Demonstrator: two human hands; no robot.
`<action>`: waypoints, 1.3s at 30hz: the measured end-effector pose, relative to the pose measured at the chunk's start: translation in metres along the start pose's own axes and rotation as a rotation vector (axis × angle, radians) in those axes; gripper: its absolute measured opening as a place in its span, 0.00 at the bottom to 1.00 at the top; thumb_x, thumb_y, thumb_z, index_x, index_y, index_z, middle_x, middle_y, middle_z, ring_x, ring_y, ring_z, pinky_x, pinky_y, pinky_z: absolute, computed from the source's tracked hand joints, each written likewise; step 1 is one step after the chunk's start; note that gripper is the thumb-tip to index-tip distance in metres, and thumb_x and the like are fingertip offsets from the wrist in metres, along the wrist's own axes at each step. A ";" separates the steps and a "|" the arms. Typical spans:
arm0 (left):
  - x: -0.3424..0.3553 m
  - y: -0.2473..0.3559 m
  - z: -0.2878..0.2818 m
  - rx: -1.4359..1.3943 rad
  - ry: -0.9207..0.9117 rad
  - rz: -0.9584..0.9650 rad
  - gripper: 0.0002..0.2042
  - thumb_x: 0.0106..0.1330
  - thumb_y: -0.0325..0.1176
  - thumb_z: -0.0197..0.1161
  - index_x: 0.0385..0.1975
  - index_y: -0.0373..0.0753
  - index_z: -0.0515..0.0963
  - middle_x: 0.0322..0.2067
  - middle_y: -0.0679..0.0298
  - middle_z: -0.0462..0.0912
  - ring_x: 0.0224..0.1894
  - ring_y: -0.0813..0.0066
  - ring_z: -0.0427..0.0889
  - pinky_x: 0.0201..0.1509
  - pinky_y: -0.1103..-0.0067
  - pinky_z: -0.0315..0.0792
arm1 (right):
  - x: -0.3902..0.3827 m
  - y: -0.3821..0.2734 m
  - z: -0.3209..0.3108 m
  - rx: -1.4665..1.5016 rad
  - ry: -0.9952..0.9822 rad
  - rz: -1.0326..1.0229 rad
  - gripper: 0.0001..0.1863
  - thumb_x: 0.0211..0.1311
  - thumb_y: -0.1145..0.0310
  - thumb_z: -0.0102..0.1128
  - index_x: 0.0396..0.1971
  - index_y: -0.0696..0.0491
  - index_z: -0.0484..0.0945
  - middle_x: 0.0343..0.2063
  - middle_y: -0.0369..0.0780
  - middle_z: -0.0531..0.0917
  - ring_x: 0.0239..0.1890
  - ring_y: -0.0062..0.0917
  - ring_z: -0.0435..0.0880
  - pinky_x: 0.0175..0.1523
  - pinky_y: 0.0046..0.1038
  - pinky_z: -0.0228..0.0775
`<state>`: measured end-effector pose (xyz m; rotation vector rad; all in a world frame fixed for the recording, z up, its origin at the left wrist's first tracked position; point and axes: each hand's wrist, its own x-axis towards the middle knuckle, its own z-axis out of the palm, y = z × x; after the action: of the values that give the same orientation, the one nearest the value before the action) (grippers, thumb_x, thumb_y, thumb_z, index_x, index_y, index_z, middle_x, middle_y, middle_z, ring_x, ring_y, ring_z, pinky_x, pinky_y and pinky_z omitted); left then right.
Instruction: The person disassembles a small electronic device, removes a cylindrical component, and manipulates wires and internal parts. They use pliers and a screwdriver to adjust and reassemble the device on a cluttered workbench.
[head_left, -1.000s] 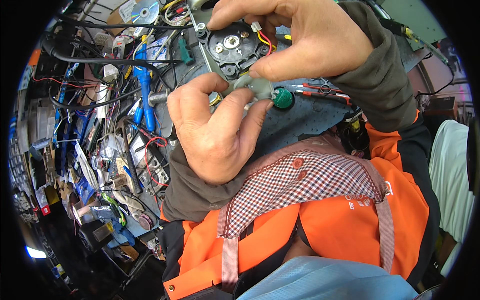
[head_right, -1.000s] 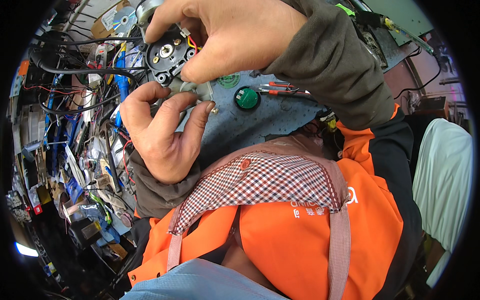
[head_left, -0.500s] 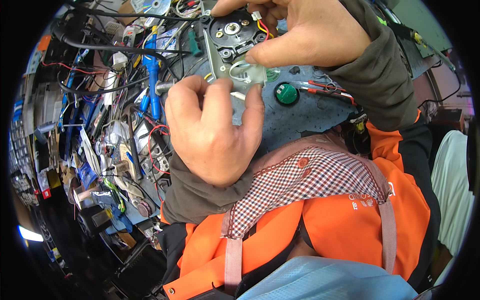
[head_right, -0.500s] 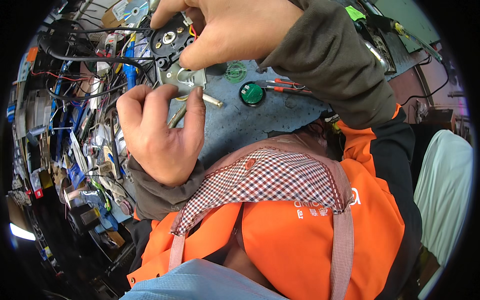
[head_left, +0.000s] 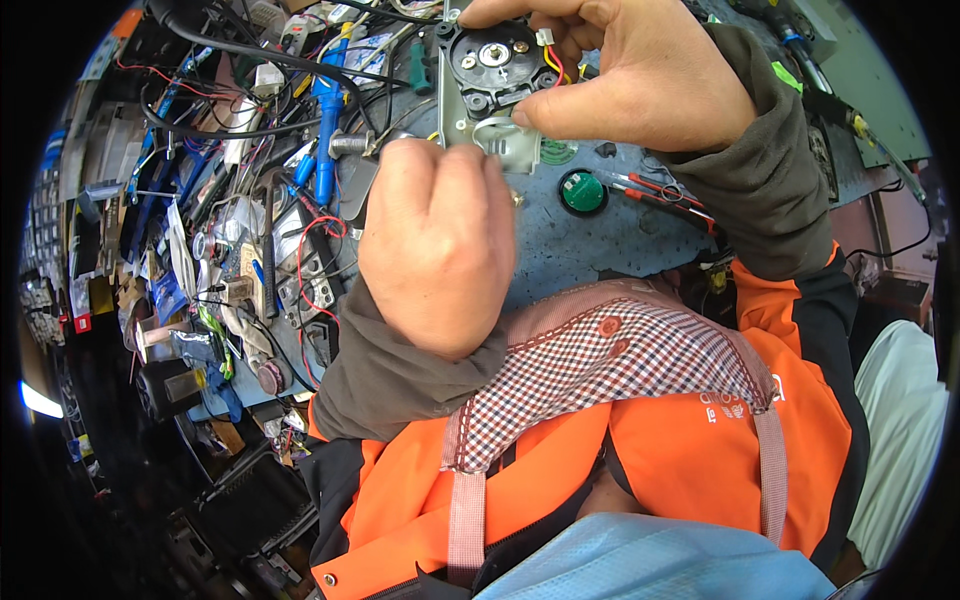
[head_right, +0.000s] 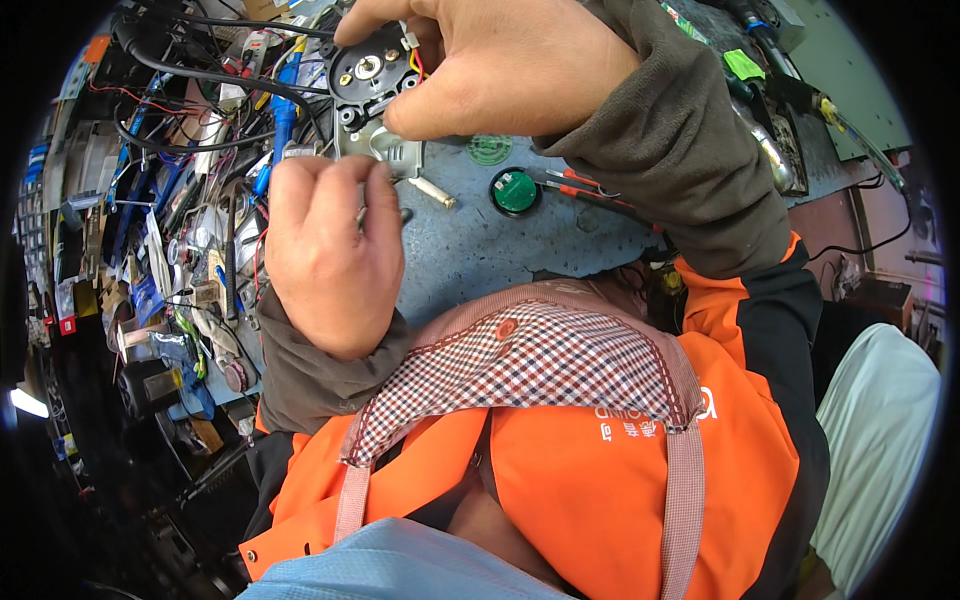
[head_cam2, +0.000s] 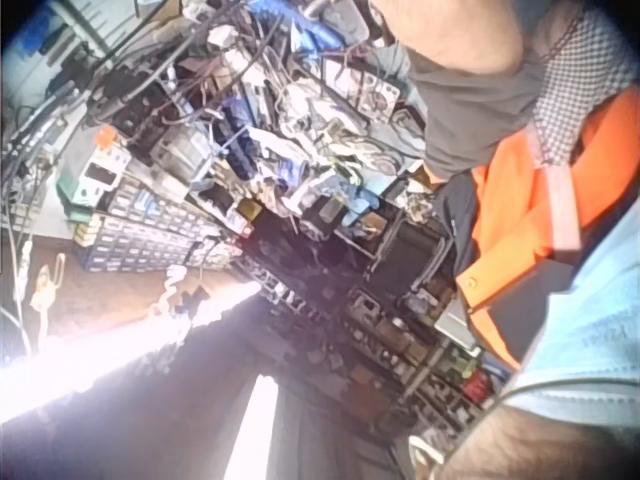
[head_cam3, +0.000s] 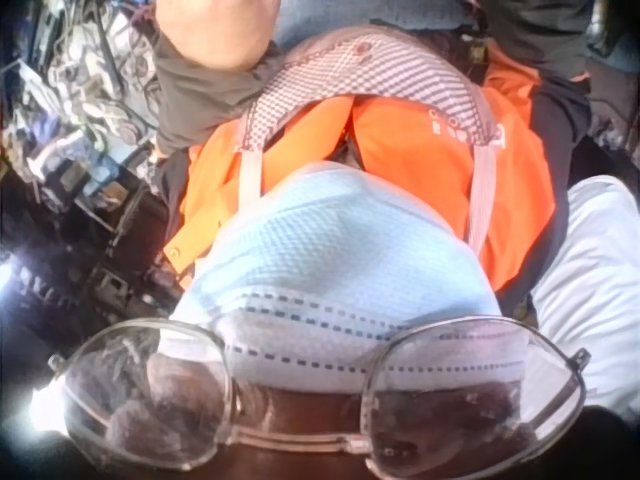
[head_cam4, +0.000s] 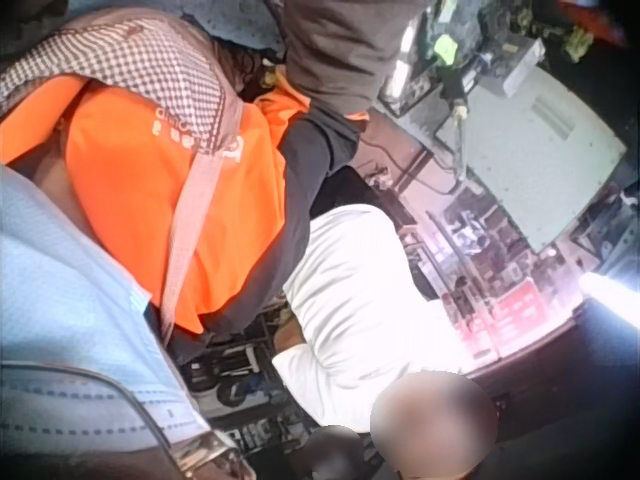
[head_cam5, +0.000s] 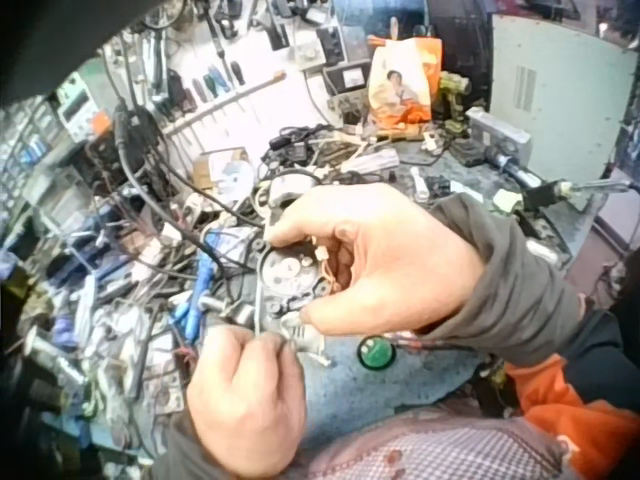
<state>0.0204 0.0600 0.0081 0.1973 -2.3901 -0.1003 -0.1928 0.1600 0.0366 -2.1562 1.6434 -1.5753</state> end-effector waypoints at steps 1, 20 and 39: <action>0.000 0.000 -0.002 0.008 0.018 -0.038 0.07 0.62 0.23 0.70 0.37 0.35 0.79 0.33 0.56 0.75 0.31 0.54 0.80 0.34 0.67 0.76 | 0.000 -0.001 0.000 0.024 0.000 0.021 0.28 0.48 0.73 0.76 0.52 0.66 0.80 0.38 0.42 0.83 0.33 0.21 0.80 0.38 0.25 0.76; 0.010 -0.023 -0.012 -0.408 0.033 0.264 0.15 0.50 0.13 0.65 0.39 0.30 0.82 0.37 0.50 0.85 0.34 0.54 0.85 0.37 0.70 0.80 | 0.004 -0.037 -0.004 -0.085 -0.033 0.158 0.27 0.49 0.74 0.74 0.53 0.66 0.81 0.37 0.42 0.84 0.30 0.20 0.81 0.35 0.24 0.77; -0.003 -0.046 0.023 -0.556 0.076 0.322 0.17 0.45 0.17 0.69 0.38 0.37 0.82 0.39 0.58 0.86 0.27 0.63 0.76 0.29 0.72 0.69 | 0.002 -0.003 0.002 -0.182 0.072 -0.240 0.24 0.48 0.74 0.75 0.47 0.65 0.82 0.37 0.46 0.86 0.29 0.26 0.84 0.34 0.26 0.79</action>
<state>0.0121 0.0158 -0.0169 -0.4332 -2.1900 -0.5811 -0.1893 0.1589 0.0389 -2.5000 1.6624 -1.6358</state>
